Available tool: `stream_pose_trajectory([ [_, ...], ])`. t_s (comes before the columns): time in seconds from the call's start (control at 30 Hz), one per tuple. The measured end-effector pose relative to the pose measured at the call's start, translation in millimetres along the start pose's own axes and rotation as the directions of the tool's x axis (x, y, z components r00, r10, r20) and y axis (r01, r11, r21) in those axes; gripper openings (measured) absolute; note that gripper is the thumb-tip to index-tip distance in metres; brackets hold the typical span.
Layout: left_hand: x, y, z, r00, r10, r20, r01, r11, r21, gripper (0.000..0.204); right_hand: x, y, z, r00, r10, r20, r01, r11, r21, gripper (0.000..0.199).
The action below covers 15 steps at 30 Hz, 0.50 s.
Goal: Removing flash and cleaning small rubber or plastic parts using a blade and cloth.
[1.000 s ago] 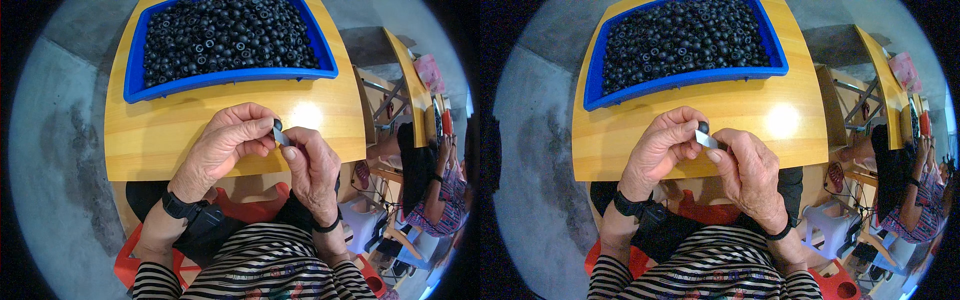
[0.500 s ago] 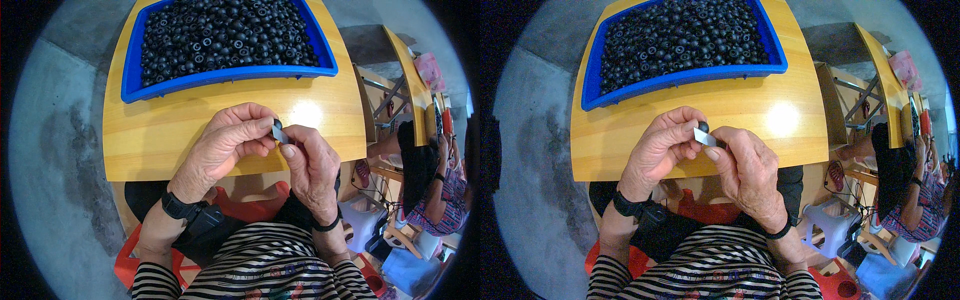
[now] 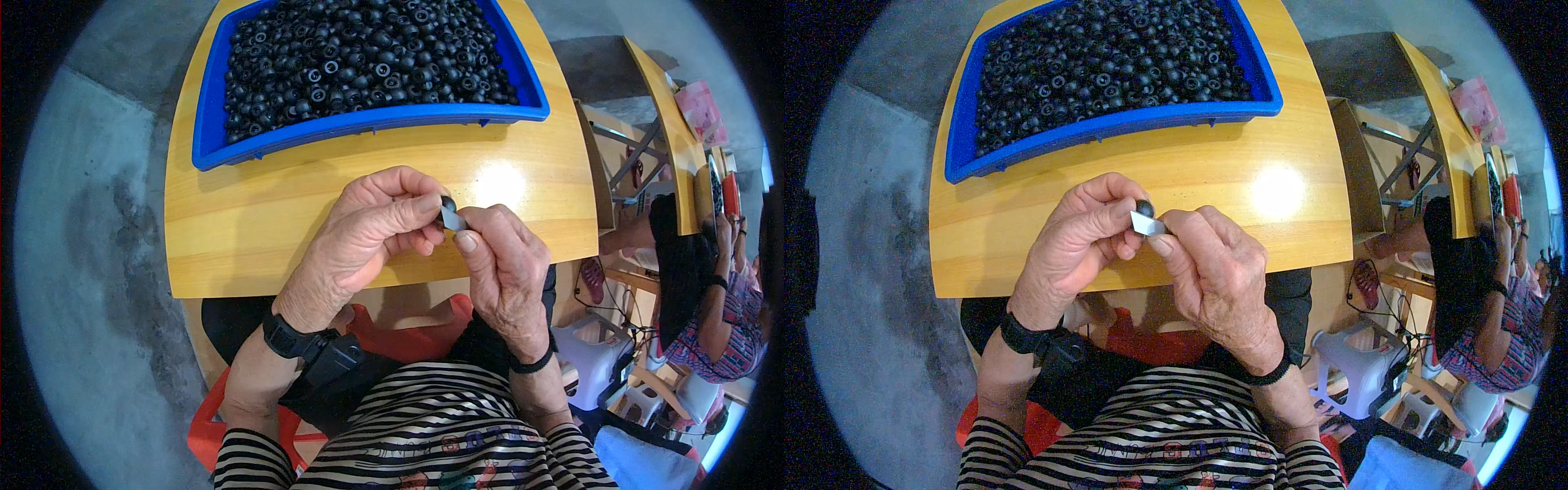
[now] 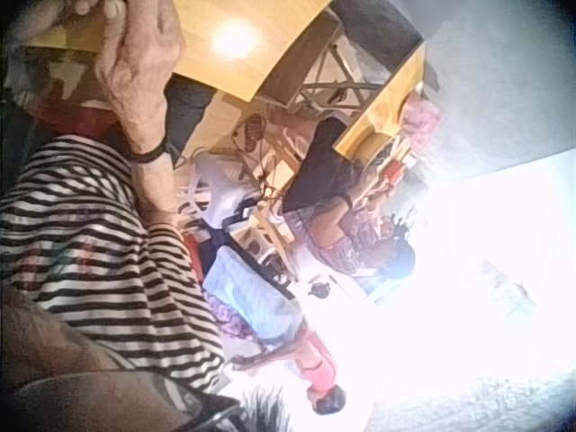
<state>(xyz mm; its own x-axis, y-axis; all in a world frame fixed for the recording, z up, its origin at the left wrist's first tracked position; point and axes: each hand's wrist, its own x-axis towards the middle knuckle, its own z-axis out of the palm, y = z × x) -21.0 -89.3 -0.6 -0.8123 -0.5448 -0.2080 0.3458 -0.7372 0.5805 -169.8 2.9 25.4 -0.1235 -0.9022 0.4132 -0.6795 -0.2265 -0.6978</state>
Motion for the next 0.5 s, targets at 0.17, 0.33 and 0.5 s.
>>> stream_pose_trajectory([
  [0.17, 0.1, -4.6, 0.0, 0.998, 0.054, -0.013, -0.053, 0.998, 0.035, 0.012, -0.7, 2.1, 0.7, 1.0, 0.003, 0.009, -0.002, 1.0, -0.017, 0.008],
  [0.33, 2.4, -14.1, -0.5, 0.997, 0.066, -0.033, -0.067, 0.997, -0.039, 0.009, -3.9, 8.7, 3.9, 0.999, 0.006, -0.034, -0.006, 1.0, 0.008, 0.007],
  [0.5, -1.6, -15.5, 15.1, 0.993, 0.116, 0.02, -0.118, 0.99, 0.081, 0.014, -5.1, 38.6, -9.7, 0.94, 0.323, -0.11, -0.311, 0.944, 0.11, 0.022],
])
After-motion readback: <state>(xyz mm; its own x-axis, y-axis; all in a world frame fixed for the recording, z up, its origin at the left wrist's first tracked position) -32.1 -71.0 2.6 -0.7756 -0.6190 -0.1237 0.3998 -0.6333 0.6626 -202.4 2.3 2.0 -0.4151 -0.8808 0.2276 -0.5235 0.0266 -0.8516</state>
